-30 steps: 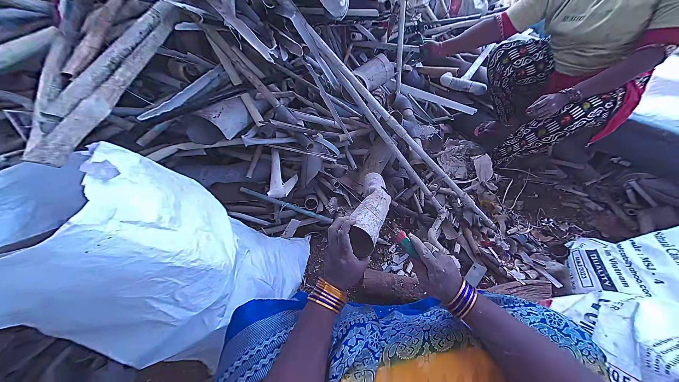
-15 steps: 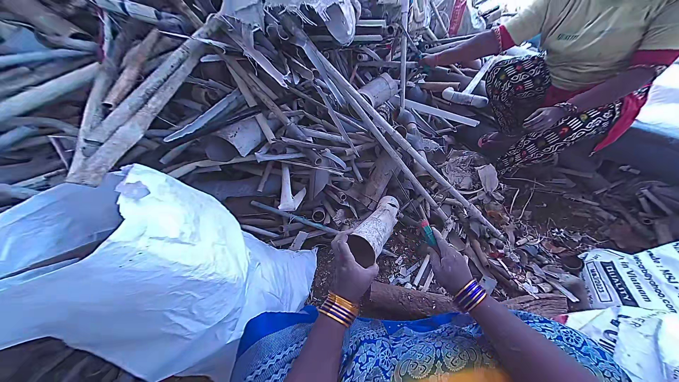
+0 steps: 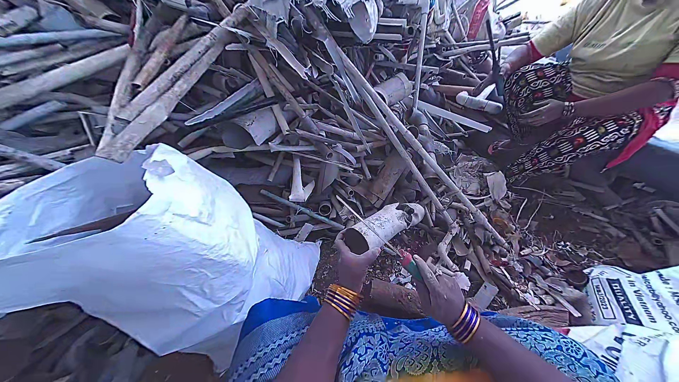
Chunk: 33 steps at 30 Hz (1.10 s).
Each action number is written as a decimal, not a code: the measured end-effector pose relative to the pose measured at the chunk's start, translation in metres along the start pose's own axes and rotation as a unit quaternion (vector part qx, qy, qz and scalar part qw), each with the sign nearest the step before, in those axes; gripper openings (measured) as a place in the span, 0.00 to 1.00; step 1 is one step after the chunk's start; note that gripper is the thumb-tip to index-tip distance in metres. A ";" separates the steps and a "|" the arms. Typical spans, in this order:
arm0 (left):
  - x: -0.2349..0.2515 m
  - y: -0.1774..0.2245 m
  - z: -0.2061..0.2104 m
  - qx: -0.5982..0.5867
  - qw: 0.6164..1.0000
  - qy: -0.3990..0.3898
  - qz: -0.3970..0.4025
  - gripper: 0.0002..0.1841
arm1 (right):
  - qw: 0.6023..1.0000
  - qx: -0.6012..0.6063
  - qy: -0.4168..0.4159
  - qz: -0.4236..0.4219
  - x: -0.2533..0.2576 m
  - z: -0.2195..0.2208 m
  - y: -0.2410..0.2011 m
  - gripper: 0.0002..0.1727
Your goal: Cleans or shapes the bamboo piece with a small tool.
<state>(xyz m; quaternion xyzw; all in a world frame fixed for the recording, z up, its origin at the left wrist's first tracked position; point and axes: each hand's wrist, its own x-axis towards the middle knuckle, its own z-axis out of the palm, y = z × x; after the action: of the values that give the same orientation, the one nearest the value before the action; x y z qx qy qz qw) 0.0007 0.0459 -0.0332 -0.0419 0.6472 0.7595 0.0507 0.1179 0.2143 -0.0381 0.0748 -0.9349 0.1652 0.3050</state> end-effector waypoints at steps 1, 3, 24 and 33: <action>0.000 0.000 0.001 0.016 1.000 0.001 0.009 0.59 | 0.990 0.013 -0.111 0.086 0.002 -0.004 -0.003 0.27; 0.000 0.001 0.001 0.048 0.999 0.007 0.020 0.59 | 0.946 0.058 -0.212 0.237 0.015 -0.009 0.000 0.32; -0.003 0.011 0.002 0.177 0.983 -0.015 0.052 0.59 | 0.997 0.069 0.039 0.000 0.001 -0.006 -0.007 0.25; -0.006 0.012 0.001 0.180 0.981 -0.031 0.068 0.59 | 0.995 0.074 0.052 0.041 0.006 -0.012 -0.005 0.27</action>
<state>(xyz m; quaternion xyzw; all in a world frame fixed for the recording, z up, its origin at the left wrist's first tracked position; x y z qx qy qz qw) 0.0050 0.0444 -0.0207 0.0357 0.7725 0.6335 0.0260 0.1212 0.2138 -0.0242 0.0502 -0.9054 0.2499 0.3395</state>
